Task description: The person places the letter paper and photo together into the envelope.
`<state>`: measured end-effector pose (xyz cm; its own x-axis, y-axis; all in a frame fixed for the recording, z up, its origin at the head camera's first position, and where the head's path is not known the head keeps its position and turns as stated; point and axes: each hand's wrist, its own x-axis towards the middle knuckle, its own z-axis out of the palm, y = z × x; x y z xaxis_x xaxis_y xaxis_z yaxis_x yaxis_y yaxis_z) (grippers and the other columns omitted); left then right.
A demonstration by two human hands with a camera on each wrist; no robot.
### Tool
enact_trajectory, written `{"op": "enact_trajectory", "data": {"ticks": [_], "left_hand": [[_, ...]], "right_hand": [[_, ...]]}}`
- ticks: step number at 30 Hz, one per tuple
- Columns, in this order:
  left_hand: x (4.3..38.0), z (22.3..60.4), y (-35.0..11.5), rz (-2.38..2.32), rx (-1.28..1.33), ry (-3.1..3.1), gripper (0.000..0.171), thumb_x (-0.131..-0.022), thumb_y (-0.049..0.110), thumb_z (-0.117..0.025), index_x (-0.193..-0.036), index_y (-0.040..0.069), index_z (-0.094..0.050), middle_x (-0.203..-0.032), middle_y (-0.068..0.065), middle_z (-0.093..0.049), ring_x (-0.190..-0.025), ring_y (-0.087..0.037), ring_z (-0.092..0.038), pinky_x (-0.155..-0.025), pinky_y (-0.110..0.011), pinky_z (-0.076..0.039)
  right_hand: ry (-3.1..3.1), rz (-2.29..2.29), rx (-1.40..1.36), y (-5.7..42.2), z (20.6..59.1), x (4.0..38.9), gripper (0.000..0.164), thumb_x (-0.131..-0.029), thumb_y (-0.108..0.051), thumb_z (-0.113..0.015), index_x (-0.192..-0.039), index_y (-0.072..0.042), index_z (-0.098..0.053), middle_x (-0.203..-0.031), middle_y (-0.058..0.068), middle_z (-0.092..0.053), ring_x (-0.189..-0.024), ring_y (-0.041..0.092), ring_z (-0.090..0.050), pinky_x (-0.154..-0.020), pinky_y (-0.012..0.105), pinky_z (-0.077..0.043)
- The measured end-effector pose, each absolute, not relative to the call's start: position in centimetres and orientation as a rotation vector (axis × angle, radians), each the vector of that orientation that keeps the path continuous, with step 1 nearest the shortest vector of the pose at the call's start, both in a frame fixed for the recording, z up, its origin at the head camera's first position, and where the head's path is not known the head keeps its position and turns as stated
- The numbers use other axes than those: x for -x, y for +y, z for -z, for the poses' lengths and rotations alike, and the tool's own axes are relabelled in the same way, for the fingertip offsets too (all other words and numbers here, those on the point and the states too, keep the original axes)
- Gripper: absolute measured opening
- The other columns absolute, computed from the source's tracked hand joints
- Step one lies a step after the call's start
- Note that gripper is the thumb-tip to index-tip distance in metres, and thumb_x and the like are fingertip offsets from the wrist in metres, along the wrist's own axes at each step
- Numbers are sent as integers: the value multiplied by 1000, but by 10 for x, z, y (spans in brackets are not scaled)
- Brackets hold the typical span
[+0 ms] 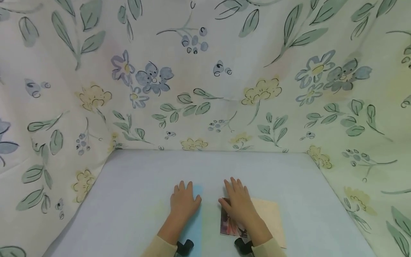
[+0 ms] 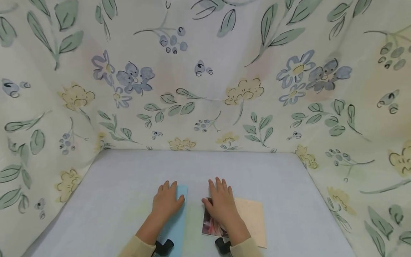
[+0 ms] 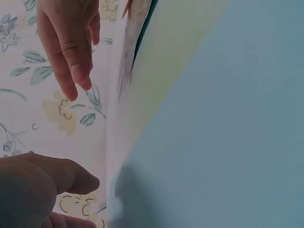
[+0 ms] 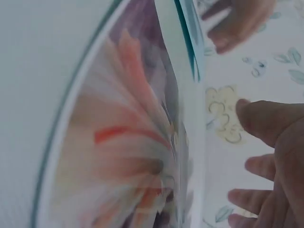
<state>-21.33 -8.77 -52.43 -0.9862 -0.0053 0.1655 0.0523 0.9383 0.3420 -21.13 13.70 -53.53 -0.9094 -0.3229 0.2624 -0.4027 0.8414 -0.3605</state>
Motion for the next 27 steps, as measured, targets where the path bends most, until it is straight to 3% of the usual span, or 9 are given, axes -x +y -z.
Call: {"op": "enact_trajectory", "data": {"ticks": [10,17,21,27], "left_hand": [[200,526,-85,489,-81,-2977,78,-87,43,-74,-145,-5,-52,-145,-42,-41,-123,-54,-48,-91,-62,-50],[196,525,-88,432,-171,-3045,101,-79,61,-78,-149,-3,-46,-123,-35,-50,-103,-44,-51,-77,-55,-51],[194,528,-90,381,-194,-3078,115,-71,71,-80,-152,-2,-43,-117,-33,-50,-100,-43,-51,-73,-55,-51],[190,533,-87,290,-139,-3079,119,-67,74,-80,-152,1,-44,-113,-34,-50,-98,-43,-51,-69,-54,-51]], "right_hand": [[-2924,-632,-485,146,520,206,61,-91,-34,-78,-140,-3,-60,-135,20,-61,-139,51,-41,-108,74,-28],[-3001,-578,-410,151,519,202,66,-82,-35,-85,-136,-5,-64,-128,19,-65,-135,47,-47,-107,77,-26],[-3023,-523,-395,154,519,202,67,-78,-38,-87,-133,-7,-67,-124,16,-66,-130,41,-52,-106,78,-26],[-3107,-531,-354,157,511,198,74,-69,-40,-92,-129,-4,-69,-120,14,-65,-125,38,-53,-107,80,-21]]}}
